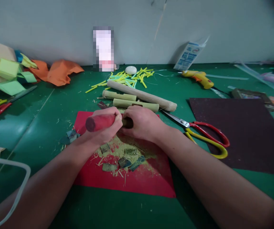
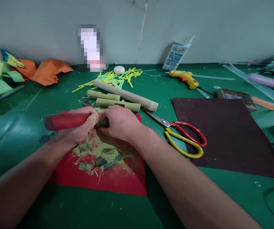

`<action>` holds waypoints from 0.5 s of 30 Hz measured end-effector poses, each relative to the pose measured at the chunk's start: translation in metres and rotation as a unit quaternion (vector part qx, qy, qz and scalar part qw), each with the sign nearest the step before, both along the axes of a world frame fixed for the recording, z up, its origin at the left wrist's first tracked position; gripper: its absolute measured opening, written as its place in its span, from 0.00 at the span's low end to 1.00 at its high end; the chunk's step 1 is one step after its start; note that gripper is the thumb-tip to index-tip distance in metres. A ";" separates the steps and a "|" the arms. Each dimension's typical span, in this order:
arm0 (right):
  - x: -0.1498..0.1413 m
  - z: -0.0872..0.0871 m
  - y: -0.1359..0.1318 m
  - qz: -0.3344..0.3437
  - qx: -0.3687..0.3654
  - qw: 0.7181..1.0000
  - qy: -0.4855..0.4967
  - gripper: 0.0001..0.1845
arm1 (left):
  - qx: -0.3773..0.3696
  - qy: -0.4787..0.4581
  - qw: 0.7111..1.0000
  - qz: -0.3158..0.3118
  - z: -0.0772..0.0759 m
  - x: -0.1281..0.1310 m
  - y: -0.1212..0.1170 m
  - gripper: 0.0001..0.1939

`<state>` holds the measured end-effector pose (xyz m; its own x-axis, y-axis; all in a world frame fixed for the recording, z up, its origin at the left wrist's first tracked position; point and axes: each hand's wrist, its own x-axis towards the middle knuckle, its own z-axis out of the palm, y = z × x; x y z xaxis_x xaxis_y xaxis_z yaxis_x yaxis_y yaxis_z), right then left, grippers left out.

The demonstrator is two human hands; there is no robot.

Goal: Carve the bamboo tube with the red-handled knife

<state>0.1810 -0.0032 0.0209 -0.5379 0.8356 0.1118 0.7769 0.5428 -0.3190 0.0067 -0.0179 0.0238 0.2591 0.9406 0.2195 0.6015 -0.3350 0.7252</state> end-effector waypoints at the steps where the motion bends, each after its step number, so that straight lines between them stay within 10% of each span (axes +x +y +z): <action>1: -0.001 0.000 0.000 -0.001 -0.006 1.000 0.002 0.14 | 0.006 0.012 1.000 -0.003 0.000 0.000 0.000 0.11; 15: -0.004 -0.010 0.000 -0.013 -0.007 0.997 0.077 0.13 | -0.004 -0.057 0.998 0.007 -0.012 0.004 0.016 0.12</action>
<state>0.1773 -0.0037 0.0111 -0.4941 0.8505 0.1801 0.7312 0.5186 -0.4432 0.0104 -0.0023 0.0118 0.2199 0.9457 0.2394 0.5202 -0.3212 0.7913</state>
